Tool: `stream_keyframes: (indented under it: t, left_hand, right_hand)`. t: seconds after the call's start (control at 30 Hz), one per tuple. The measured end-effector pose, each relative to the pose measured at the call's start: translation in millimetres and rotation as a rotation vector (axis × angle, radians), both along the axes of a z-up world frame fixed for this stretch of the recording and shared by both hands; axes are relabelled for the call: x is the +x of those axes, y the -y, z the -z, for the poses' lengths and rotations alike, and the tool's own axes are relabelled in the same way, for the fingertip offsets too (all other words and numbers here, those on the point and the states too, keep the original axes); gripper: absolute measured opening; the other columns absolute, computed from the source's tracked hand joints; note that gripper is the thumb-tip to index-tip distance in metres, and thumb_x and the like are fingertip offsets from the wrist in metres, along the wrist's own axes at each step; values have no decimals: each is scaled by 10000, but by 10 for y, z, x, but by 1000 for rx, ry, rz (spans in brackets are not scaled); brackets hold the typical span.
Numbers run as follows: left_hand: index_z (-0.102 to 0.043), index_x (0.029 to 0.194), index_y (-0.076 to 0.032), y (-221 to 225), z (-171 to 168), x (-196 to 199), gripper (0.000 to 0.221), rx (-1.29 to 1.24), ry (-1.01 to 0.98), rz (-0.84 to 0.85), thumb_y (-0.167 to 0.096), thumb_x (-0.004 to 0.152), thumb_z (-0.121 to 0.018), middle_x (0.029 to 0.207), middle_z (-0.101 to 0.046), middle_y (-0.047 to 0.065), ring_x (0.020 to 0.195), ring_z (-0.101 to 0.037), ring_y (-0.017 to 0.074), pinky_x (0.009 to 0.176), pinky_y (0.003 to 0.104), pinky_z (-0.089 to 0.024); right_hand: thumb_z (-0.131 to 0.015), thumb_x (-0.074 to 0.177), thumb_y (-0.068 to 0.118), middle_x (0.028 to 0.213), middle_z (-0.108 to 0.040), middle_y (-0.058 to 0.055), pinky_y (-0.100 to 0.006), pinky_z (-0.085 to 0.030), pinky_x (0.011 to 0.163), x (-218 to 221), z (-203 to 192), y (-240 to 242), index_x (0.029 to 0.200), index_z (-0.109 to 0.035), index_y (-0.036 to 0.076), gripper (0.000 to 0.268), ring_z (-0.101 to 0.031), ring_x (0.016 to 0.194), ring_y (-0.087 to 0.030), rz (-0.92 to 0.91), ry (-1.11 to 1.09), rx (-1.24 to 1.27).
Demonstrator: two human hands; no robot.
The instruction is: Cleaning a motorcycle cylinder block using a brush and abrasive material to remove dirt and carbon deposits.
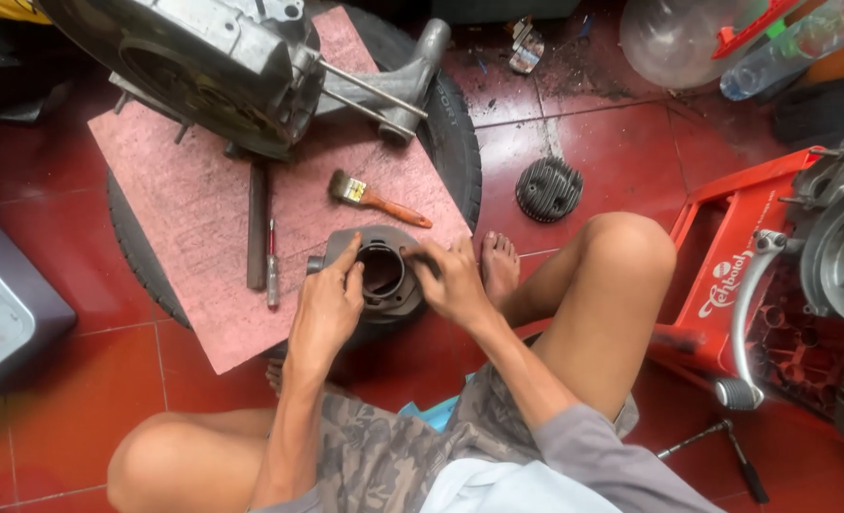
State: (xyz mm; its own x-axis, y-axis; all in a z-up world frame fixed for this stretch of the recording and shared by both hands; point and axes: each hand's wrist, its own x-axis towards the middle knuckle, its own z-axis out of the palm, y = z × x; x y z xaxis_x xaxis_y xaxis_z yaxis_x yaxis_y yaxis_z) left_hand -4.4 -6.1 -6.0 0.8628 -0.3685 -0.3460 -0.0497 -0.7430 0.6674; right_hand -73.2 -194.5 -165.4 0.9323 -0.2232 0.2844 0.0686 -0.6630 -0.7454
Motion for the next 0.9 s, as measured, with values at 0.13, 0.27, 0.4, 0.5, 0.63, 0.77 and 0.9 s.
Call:
stream_keyframes:
  t: [0.13, 0.27, 0.4, 0.5, 0.63, 0.77, 0.9]
  left_hand:
    - [-595, 1443, -116, 0, -23, -87, 462, 0, 19, -2, -153, 999, -472, 1077, -702, 336, 1053, -669, 500, 869, 615, -524]
    - [-587, 1454, -139, 19, -39, 14, 473, -24, 49, 10, -167, 994, -478, 1103, -706, 312, 1071, -666, 479, 885, 593, -533]
    - [-593, 1452, -145, 2, 60, -19, 469, -25, 35, -14, -162, 999, -476, 1101, -712, 296, 1066, -677, 463, 886, 573, -544]
    - [-594, 1446, -116, 5, -7, -15, 467, -40, 50, 0, -139, 994, -478, 1092, -711, 307, 1041, -683, 474, 849, 573, -560]
    - [-611, 1440, -175, 12, -38, -4, 469, 0, 22, -1, -173, 984, -497, 1085, -722, 290, 1041, -681, 481, 878, 579, -546]
    - [-603, 1443, -185, -37, 62, 5, 471, 0, 13, 22, -189, 986, -491, 1076, -723, 291, 1031, -686, 472, 859, 578, -552]
    - [-594, 1452, -238, -47, 101, 21, 480, 17, -1, 24, -223, 984, -491, 1093, -731, 261, 1043, -688, 452, 879, 570, -549]
  right_hand:
    - [-745, 892, 115, 1142, -767, -75, -408, -406, 887, 224, 23, -101, 1220, -723, 154, 330, -712, 999, -312, -9, 73, 50]
    - [-771, 880, 163, 866, -681, -109, -403, -481, 852, -44, -16, -197, 1042, -735, 133, 169, -652, 859, -335, 117, 61, -26]
    - [-765, 858, 118, 779, -654, -158, -443, -502, 791, 150, -124, -301, 1007, -718, 87, 159, -624, 781, -393, 250, 72, 2]
    - [-761, 856, 48, 818, -673, -208, -502, -508, 837, -125, -130, -515, 1056, -679, 15, 219, -642, 780, -426, 298, 125, -173]
    - [-746, 814, 79, 745, -694, -90, -459, -475, 755, -256, -185, -725, 979, -685, 123, 181, -615, 666, -356, 400, 71, -116]
    - [-738, 861, 99, 753, -689, -100, -441, -467, 769, -229, -248, -766, 962, -649, 153, 145, -612, 686, -361, 459, 91, -217]
    - [-745, 857, 99, 766, -666, -102, -449, -450, 785, -194, -297, -752, 965, -658, 147, 146, -606, 704, -360, 472, 92, -227]
